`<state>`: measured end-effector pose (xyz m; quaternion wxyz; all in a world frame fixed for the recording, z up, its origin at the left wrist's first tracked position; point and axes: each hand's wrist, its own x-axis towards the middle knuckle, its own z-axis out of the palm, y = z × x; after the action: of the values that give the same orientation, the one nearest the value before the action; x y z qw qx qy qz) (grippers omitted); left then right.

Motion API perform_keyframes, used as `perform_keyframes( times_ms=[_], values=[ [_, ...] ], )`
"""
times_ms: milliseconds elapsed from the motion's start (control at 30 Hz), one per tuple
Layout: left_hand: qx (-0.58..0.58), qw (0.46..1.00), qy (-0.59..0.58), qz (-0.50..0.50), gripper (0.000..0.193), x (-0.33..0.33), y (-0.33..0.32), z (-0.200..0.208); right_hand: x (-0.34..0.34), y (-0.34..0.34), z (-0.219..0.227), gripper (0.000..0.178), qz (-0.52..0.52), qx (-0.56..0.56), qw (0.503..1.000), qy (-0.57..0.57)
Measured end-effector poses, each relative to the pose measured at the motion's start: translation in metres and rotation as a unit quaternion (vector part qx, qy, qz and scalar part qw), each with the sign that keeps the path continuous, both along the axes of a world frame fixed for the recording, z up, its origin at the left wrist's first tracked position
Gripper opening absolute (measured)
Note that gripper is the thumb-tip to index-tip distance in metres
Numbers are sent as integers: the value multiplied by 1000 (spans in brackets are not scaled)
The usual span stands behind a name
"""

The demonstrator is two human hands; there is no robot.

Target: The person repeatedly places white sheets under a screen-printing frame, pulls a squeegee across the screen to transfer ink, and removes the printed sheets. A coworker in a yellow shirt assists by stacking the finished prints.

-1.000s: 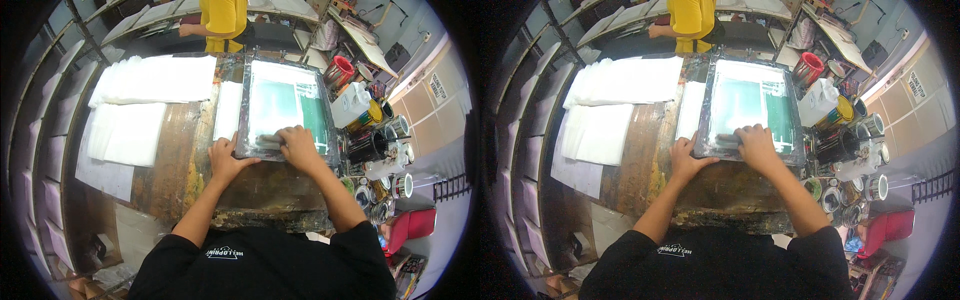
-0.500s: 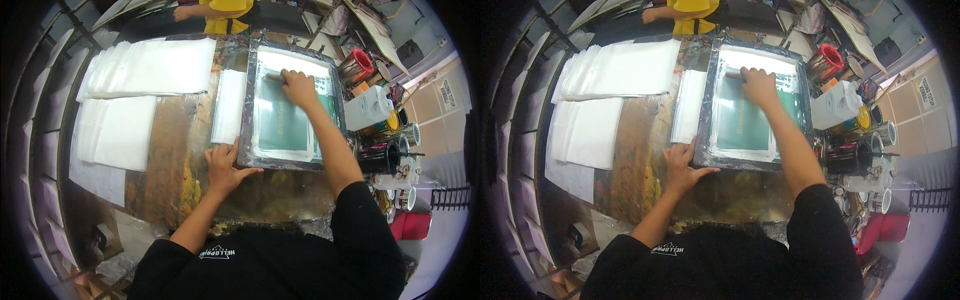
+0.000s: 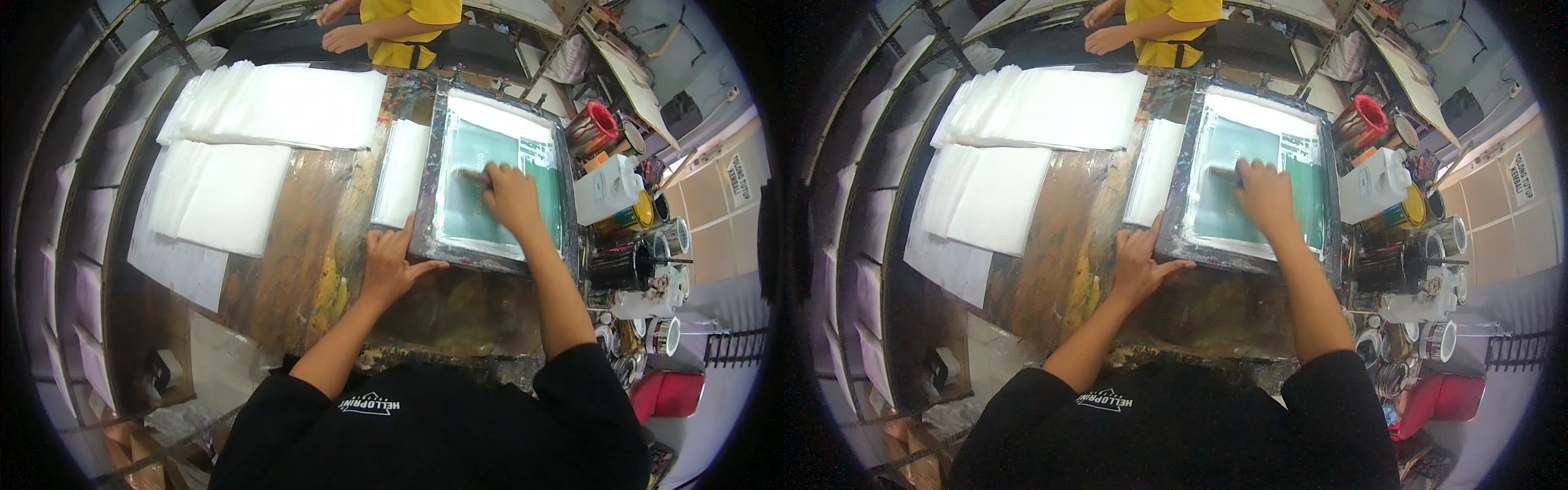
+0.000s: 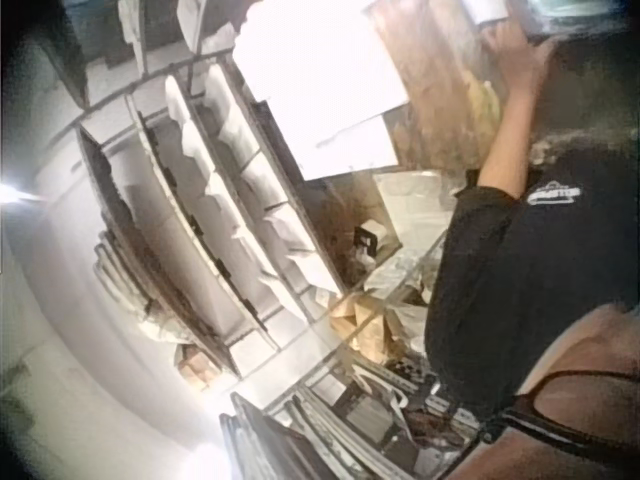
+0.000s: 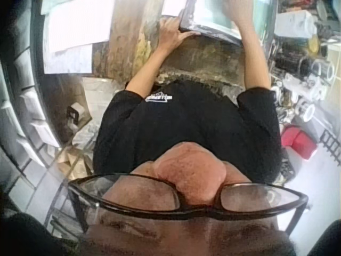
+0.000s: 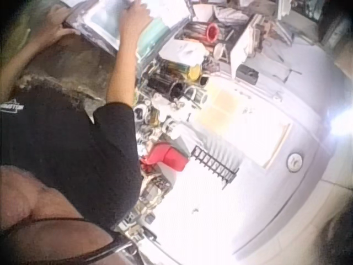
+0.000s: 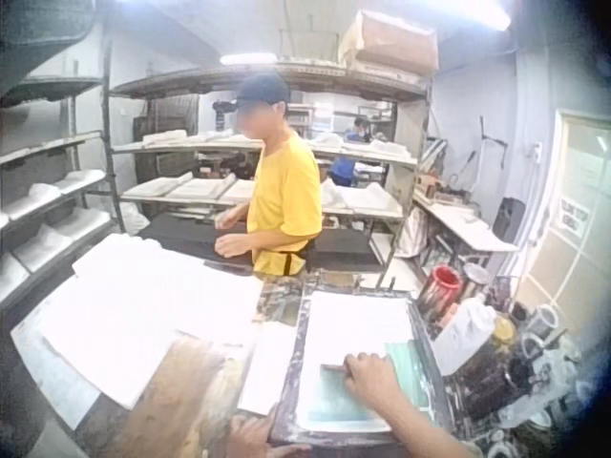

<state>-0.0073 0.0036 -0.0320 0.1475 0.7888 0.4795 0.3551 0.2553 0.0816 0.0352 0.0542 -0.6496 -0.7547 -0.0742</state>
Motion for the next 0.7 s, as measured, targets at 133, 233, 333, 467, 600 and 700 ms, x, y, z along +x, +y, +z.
perform_keyframes(
  times_ms=[133, 233, 333, 467, 600, 700],
  values=[
    [-23, 999, -45, 6, 105, 4, -1, 8, -33, -82, 33, 37, 15, -45, 997, 53],
    [-47, 964, -263, 11, 99, 32, 3, 18, -43, -95, 65, 44, 27, 52, 995, 77],
    [-81, 942, -327, 13, 97, 40, 20, 68, -42, -75, 98, 50, 50, 209, 975, 50],
    [59, 925, -365, -91, 96, 42, 51, 87, -34, -34, 147, 50, 62, 321, 944, 37],
    [-35, 989, -39, 140, 58, 6, 56, 10, -26, -8, 175, 58, 66, 306, 948, 54],
    [-69, 978, 66, 188, 39, 4, 48, -3, -26, 2, 197, 61, 53, 274, 958, 67]
  ],
)
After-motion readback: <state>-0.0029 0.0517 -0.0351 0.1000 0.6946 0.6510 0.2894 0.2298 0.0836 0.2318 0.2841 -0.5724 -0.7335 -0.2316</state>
